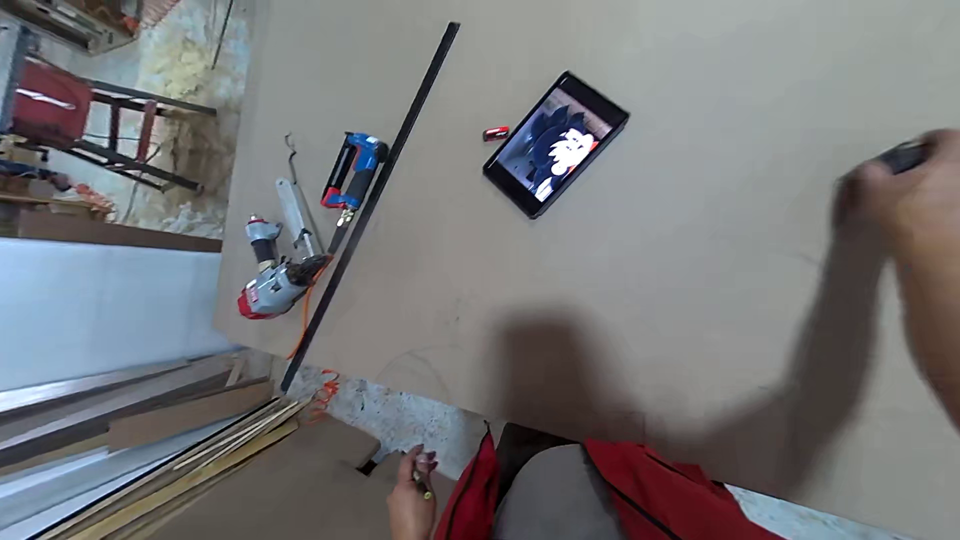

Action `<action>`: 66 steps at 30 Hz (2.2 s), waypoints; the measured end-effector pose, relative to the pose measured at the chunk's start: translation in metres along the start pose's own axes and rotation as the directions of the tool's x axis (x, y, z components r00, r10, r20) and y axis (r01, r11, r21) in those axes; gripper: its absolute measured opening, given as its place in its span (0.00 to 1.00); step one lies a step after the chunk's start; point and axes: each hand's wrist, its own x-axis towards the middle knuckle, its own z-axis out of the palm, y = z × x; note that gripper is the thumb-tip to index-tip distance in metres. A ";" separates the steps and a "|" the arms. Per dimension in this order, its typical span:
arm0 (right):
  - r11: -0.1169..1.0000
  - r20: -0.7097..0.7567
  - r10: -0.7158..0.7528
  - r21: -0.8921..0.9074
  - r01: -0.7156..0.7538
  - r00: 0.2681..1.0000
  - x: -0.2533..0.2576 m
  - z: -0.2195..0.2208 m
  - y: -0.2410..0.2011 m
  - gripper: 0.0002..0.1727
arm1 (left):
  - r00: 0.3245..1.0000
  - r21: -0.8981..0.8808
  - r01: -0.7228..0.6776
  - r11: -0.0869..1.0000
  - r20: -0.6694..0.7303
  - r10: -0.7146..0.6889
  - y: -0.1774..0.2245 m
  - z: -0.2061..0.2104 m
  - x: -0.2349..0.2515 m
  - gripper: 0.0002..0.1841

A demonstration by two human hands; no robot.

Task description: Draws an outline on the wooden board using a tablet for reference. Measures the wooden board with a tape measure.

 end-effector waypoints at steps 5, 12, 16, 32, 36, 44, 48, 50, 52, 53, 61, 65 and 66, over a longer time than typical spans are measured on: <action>0.951 0.270 -0.072 0.308 -0.015 0.960 -0.037 0.009 -0.095 0.33 | 0.957 0.130 -0.289 0.949 0.069 0.282 0.146 0.003 0.131 0.23; 0.781 0.493 -0.345 0.623 -0.047 0.799 0.005 0.082 -0.228 0.44 | 0.920 -0.111 -0.346 0.932 0.156 0.360 0.349 0.103 0.208 0.28; 0.778 0.540 -0.385 0.626 -0.051 0.749 0.021 0.100 -0.253 0.46 | 0.940 -0.393 -0.216 0.894 0.165 0.300 0.377 0.139 0.190 0.29; 0.756 0.594 -0.359 0.637 -0.149 0.720 -0.144 0.062 -0.145 0.45 | 0.856 -0.298 -0.298 0.907 0.336 0.392 0.288 0.109 0.161 0.26; 0.799 0.610 -0.261 0.572 -0.187 0.748 -0.263 0.045 -0.107 0.45 | 0.745 -0.195 -0.469 0.861 0.437 0.504 0.224 0.089 0.148 0.24; 0.766 0.558 -0.075 0.563 -0.311 0.826 -0.456 0.041 -0.092 0.45 | 0.516 0.058 -0.834 0.549 0.434 0.738 0.155 0.059 0.129 0.28; 0.576 0.470 0.063 0.704 -0.416 0.881 -0.508 0.038 -0.092 0.44 | 0.144 0.018 -0.988 0.151 0.431 0.891 0.182 0.086 0.138 0.29; 0.531 0.445 0.100 0.733 -0.426 0.890 -0.527 0.026 -0.090 0.43 | 0.065 0.013 -0.998 0.066 0.458 0.887 0.200 0.098 0.145 0.29; 0.546 0.424 0.119 0.727 -0.416 0.898 -0.545 0.013 -0.083 0.42 | 0.021 0.008 -1.000 0.019 0.458 0.889 0.212 0.104 0.151 0.31; 0.556 0.420 0.134 0.718 -0.419 0.898 -0.553 0.008 -0.078 0.42 | 0.008 0.009 -1.000 0.004 0.458 0.889 0.214 0.105 0.153 0.32; 0.574 0.451 0.231 0.653 -0.495 0.862 -0.609 -0.005 -0.046 0.39 | 0.034 0.010 -0.999 0.033 0.436 0.899 0.214 0.104 0.153 0.33; 0.553 0.449 0.262 0.656 -0.514 0.854 -0.620 -0.005 -0.040 0.39 | 0.042 0.017 -0.999 0.038 0.423 0.905 0.212 0.105 0.153 0.32; 0.549 0.449 0.264 0.658 -0.516 0.854 -0.622 -0.004 -0.039 0.38 | 0.045 0.017 -0.999 0.042 0.425 0.904 0.212 0.105 0.153 0.32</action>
